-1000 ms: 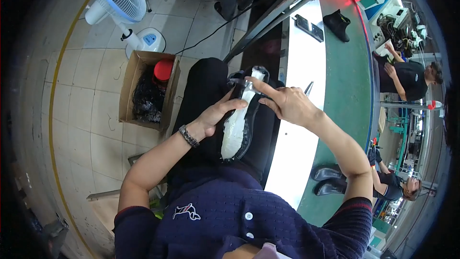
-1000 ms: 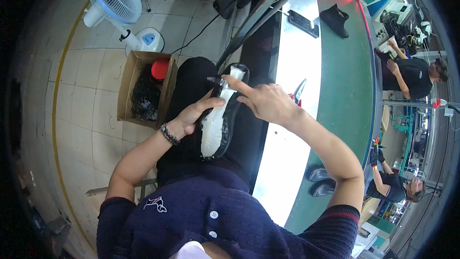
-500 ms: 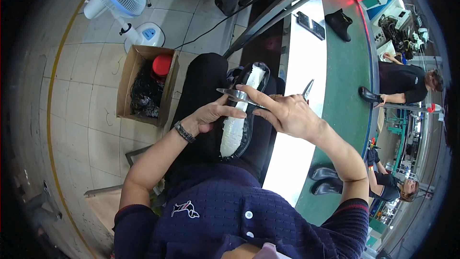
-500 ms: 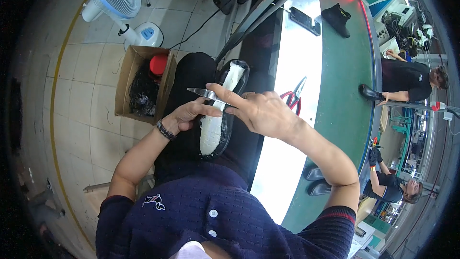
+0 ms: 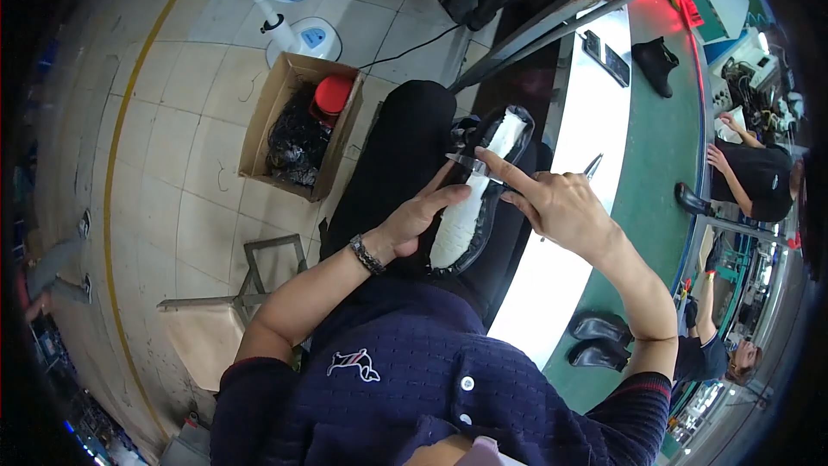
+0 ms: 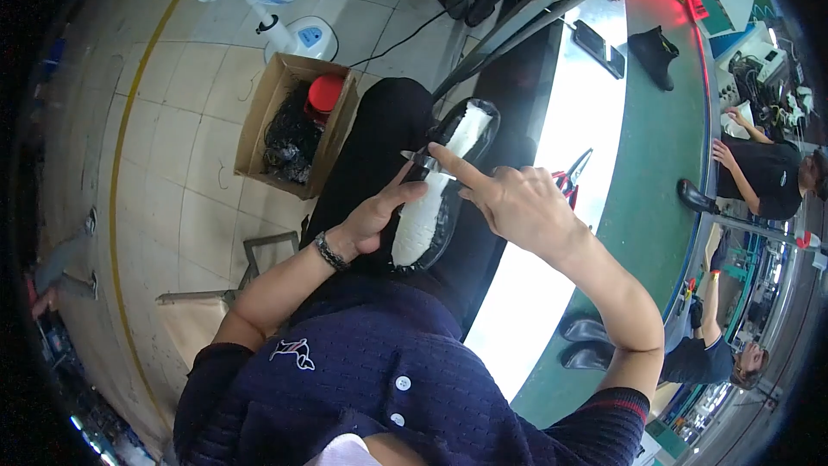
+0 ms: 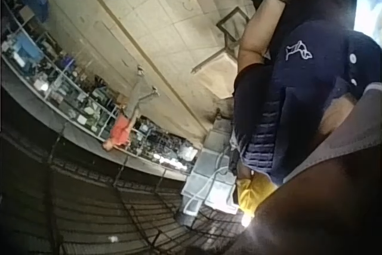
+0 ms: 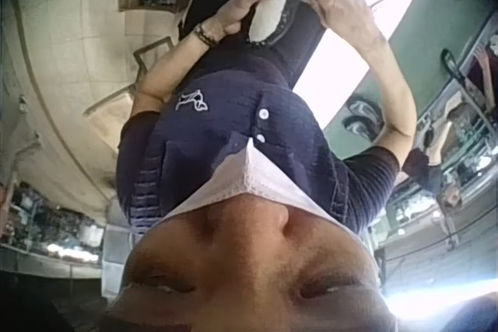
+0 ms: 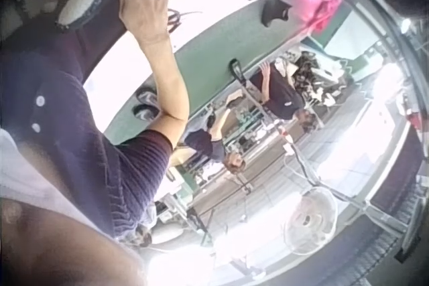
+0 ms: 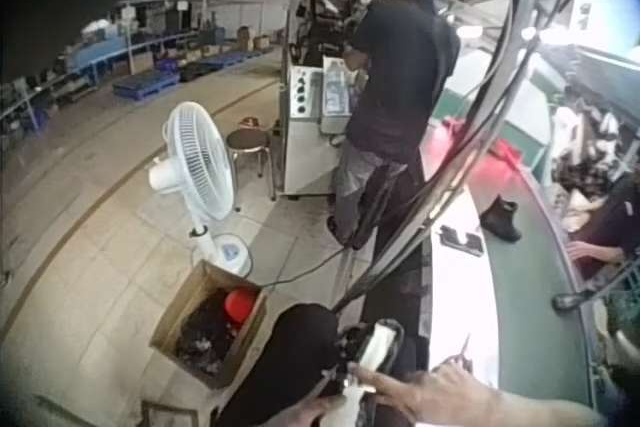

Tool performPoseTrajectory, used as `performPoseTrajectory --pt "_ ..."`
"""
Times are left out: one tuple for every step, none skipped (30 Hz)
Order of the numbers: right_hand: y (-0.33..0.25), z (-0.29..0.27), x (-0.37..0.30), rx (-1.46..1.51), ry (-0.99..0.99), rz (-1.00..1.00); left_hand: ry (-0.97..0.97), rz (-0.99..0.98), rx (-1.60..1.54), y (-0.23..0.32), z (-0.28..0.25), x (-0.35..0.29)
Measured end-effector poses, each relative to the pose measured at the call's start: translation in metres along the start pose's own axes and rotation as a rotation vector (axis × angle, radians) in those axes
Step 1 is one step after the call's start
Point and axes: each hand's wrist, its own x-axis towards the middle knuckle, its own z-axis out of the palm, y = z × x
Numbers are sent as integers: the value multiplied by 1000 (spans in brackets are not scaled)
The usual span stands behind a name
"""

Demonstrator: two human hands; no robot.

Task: Finalize the construction of a black leather boot by pulling and trimming the leather over the last and securing the bottom.

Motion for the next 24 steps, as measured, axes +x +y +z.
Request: performPoseTrajectory --pt "-3 -1 -3 -9 134 -83 17 -6 15 4 4 -3" --pt "-5 -1 -4 -16 268 -164 23 -4 14 1 0 -3" --pt "-6 0 -2 -14 268 -169 26 3 24 -4 -6 -2" --pt "-7 3 -2 149 369 -243 19 1 35 -4 -5 -1" --pt "-7 5 -3 312 471 -315 11 -8 36 -4 -5 0" --pt "-7 9 -3 225 343 -233 -6 -24 32 -2 -5 0" --pt "-4 16 -1 141 217 -148 -25 -41 29 1 -4 0" --pt "0 25 8 188 246 -151 15 -63 -11 0 -5 1" --pt "4 26 3 191 250 -132 1 -76 -7 1 -4 1" --pt "-5 8 3 20 148 -94 25 -75 -29 5 -3 -1" --pt "-14 -3 0 -144 41 -47 45 -84 -53 5 -2 -4" --pt "-17 -6 -3 -143 67 -86 44 -117 -47 3 -7 -3" --pt "-17 -3 -4 -144 66 -82 40 -119 -48 2 -11 -1" --pt "-17 2 -5 -3 194 -151 5 -120 -16 1 -14 0" --pt "-17 8 -6 139 321 -222 -28 -119 17 0 -17 2" --pt "-16 14 -7 144 305 -216 -40 -136 37 1 -16 4" --pt "-15 16 -6 144 306 -208 -47 -141 39 0 -14 4" --pt "-13 18 -5 104 148 -113 -18 -104 46 -1 -10 4" --pt "-13 18 -3 64 -12 -28 18 -61 51 -1 -8 3" --pt "-18 15 -7 -66 7 -44 19 -61 52 -3 -12 3" --pt "-20 13 -9 -66 8 -44 18 -81 36 -6 -19 4" --pt "-22 11 -12 -52 111 -103 15 -102 19 -6 -19 3" --pt "-24 11 -14 -38 215 -162 14 -105 18 -5 -19 1" --pt "-24 16 -15 45 308 -190 -51 -125 13 -3 -18 -2"
